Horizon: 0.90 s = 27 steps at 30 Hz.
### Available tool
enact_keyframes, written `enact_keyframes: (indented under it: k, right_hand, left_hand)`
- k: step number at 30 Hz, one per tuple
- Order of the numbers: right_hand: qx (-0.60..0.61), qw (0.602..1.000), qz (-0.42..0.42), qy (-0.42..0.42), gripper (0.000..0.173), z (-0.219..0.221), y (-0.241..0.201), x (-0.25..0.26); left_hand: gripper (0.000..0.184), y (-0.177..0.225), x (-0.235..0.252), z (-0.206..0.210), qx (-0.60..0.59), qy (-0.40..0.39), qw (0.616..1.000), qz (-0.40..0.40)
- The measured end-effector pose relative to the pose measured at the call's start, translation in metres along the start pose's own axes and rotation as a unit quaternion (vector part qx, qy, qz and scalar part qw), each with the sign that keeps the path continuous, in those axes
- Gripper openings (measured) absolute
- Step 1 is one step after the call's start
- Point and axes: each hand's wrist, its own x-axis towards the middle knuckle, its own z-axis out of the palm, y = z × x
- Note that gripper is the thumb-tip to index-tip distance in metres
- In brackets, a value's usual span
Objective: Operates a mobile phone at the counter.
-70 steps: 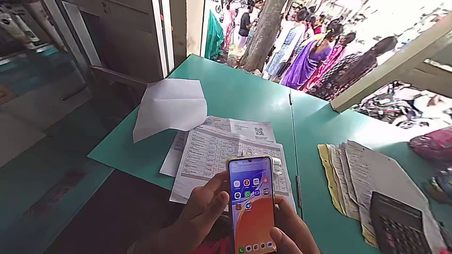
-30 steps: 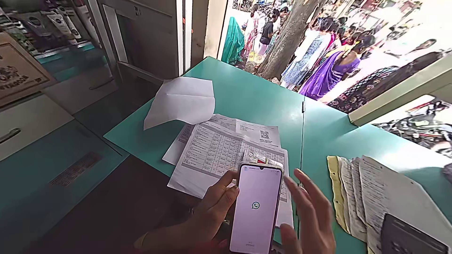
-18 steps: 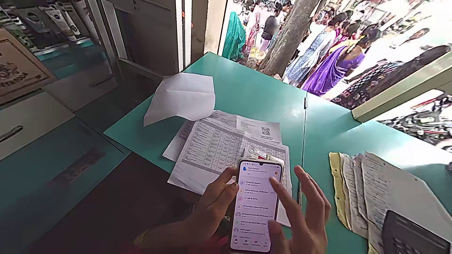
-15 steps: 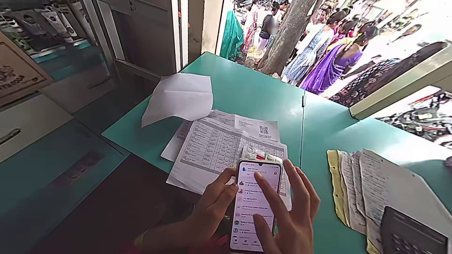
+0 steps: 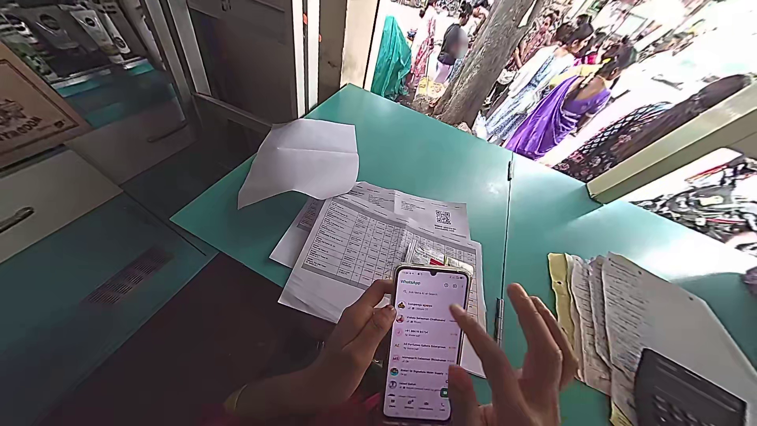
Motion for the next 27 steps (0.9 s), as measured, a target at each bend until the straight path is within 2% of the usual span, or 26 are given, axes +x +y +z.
enact_keyframes:
  k: [4,8,14,27]
  right_hand:
    - [-0.012,1.000,-0.025,-0.003,0.040,0.006,0.000,-0.006]
    - [-0.022,1.000,-0.015,-0.011,0.039,0.009,0.001,-0.008]
    - [0.007,0.998,0.003,0.056,0.047,-0.002,0.007,-0.009]
    - [0.089,0.995,0.039,-0.003,0.038,0.002,0.011,-0.018]
  left_hand:
    - [0.028,-0.001,0.000,-0.001,-0.005,-0.005,1.000,0.004]
    - [0.028,0.000,0.000,0.000,0.002,-0.013,1.000,-0.002]
    - [0.029,-0.001,0.000,-0.001,-0.004,-0.012,1.000,0.000]
    - [0.031,-0.003,0.000,-0.002,-0.003,0.034,0.999,0.011]
